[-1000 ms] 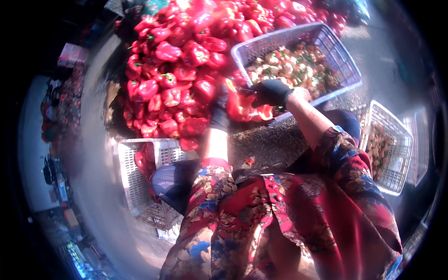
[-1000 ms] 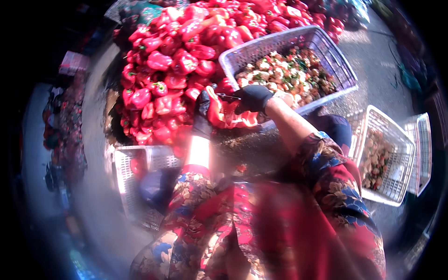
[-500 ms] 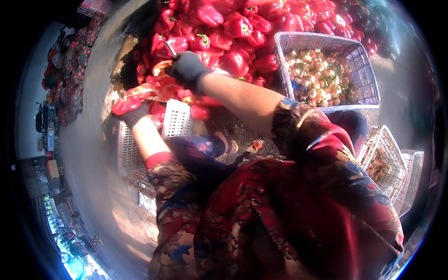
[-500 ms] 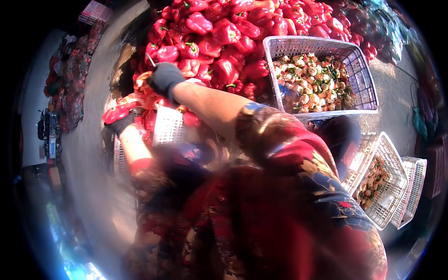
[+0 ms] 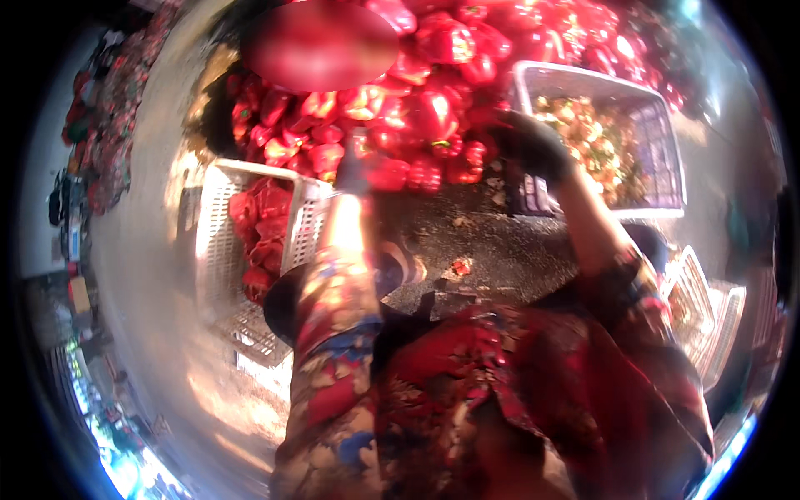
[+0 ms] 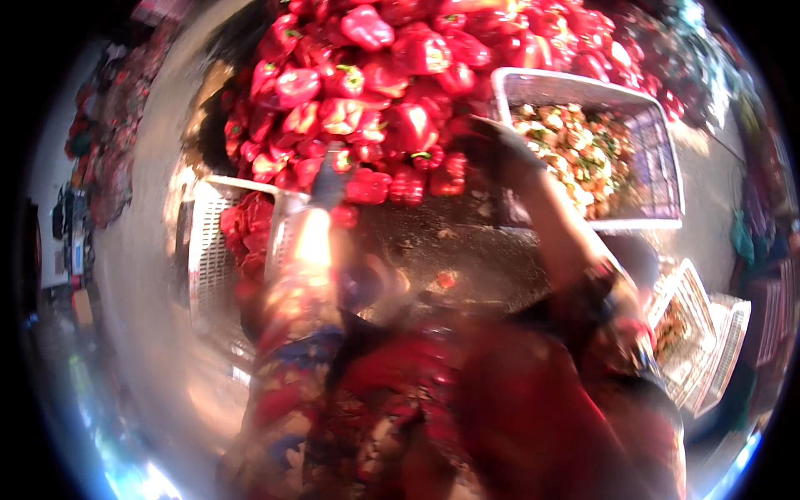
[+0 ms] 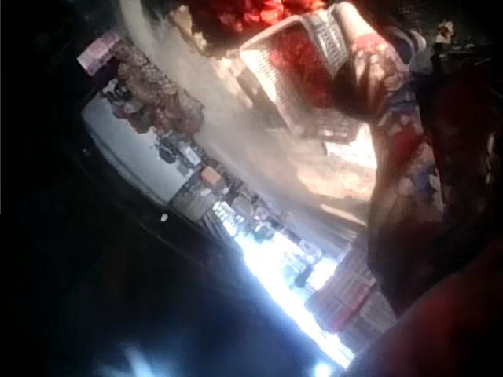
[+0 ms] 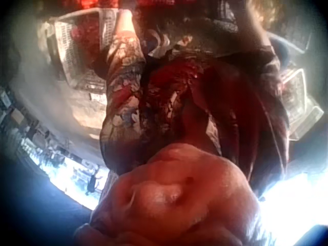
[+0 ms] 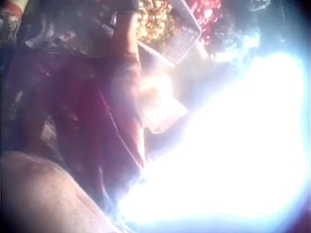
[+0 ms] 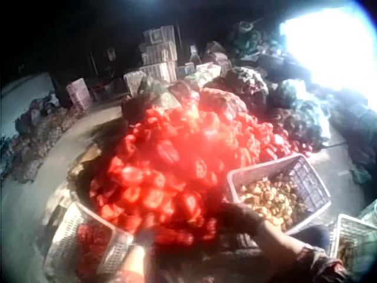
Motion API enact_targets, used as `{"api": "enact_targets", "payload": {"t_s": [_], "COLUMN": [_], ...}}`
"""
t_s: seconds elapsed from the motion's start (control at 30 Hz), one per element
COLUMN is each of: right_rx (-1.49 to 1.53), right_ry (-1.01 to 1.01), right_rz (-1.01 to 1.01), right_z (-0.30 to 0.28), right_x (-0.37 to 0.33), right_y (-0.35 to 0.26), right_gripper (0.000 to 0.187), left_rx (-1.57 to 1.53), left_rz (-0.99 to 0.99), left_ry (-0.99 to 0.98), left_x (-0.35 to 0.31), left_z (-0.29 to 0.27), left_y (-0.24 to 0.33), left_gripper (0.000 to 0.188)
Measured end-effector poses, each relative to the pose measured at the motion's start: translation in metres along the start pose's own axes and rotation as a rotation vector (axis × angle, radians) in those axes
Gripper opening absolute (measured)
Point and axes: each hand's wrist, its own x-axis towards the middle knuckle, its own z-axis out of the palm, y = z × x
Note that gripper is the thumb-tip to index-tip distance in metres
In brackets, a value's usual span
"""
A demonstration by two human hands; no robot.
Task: The person picks up red bell peppers from a pile on the ground and cuts off the stems with a small knife, placing the stems in one crate and the trimmed peppers in another.
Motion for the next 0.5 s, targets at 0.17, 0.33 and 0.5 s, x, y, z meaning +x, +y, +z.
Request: {"api": "enact_targets", "payload": {"t_s": [0.17,0.33,0.5], "right_rx": [-0.989,-0.550,-0.575], "right_ry": [0.479,0.785,0.846], "right_rz": [-0.267,-0.012,0.086], "right_z": [-0.059,-0.027,-0.022], "right_x": [-0.090,-0.088,-0.076], "right_y": [0.009,0.036,0.032], "right_gripper": [0.029,0.022,0.021], "left_rx": [1.266,1.553,1.347], "left_rz": [0.008,0.075,-0.124], "left_ry": [-0.380,-0.533,-0.233], "left_x": [-0.001,0.030,0.048], "left_z": [0.073,0.081,0.096], "left_y": [0.003,-0.066,-0.103], "left_gripper": [0.092,0.089,0.069]}}
